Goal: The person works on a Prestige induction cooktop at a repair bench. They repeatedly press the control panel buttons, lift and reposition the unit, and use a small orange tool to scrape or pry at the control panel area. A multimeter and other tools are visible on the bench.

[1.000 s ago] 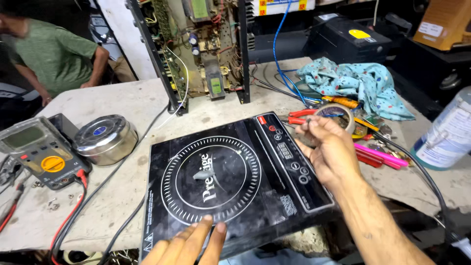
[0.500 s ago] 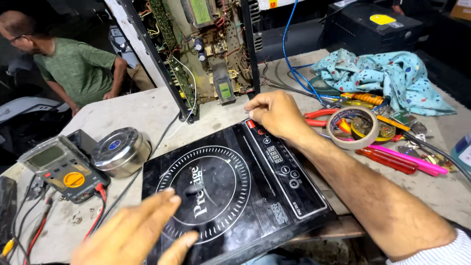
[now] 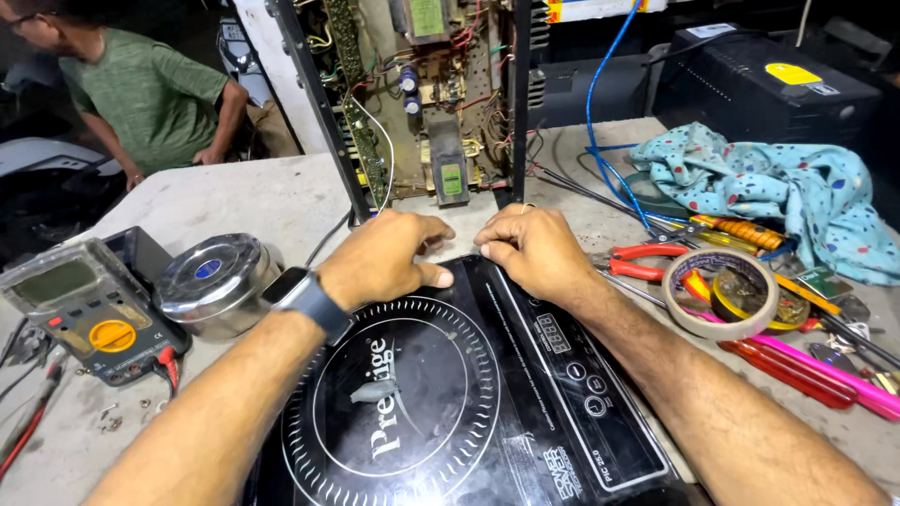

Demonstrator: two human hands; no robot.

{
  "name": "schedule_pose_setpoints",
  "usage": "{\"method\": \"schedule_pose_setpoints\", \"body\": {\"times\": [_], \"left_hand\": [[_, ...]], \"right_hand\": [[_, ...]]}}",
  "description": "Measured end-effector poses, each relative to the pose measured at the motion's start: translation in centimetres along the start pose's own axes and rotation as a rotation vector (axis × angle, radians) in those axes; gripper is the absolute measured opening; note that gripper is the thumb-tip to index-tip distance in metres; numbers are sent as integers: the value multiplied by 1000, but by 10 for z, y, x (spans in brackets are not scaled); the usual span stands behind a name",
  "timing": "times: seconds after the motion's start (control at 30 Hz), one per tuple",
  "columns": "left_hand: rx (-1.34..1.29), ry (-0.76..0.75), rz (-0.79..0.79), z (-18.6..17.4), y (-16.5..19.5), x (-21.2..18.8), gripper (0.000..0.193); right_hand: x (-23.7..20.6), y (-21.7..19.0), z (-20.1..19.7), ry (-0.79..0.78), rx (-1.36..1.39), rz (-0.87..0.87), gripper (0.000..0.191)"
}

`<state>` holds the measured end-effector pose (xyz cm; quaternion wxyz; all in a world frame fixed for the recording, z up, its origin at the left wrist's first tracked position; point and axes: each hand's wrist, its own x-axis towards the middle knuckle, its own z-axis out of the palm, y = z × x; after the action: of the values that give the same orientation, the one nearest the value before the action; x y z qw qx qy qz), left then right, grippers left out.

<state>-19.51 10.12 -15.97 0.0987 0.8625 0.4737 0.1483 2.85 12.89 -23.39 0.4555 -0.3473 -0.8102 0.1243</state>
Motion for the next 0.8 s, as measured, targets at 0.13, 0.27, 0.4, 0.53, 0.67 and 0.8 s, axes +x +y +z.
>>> {"method": "schedule_pose_setpoints", "body": {"times": [0.13,0.27,0.4,0.53,0.67,0.8], "left_hand": [[-150,-39,36,9,-13,22,71],[-115,-42,17,12,-15,26,63],[-56,-81,-53,15,-12,27,66],[22,-82,-51,19,-11,27,54],[-7,-152,-44,18,-13,29,60],[-30,-151,-12,13,-13,28,55]], "right_hand": [[3,-3,3,37,-71,144,24],[4,-10,4,54,20,288,32],[5,-14,6,2,-52,275,32],[2,-17,4,-67,-89,230,25],[2,-23,-7,-181,-99,166,31],[4,-31,-9,-155,-120,232,35]]}}
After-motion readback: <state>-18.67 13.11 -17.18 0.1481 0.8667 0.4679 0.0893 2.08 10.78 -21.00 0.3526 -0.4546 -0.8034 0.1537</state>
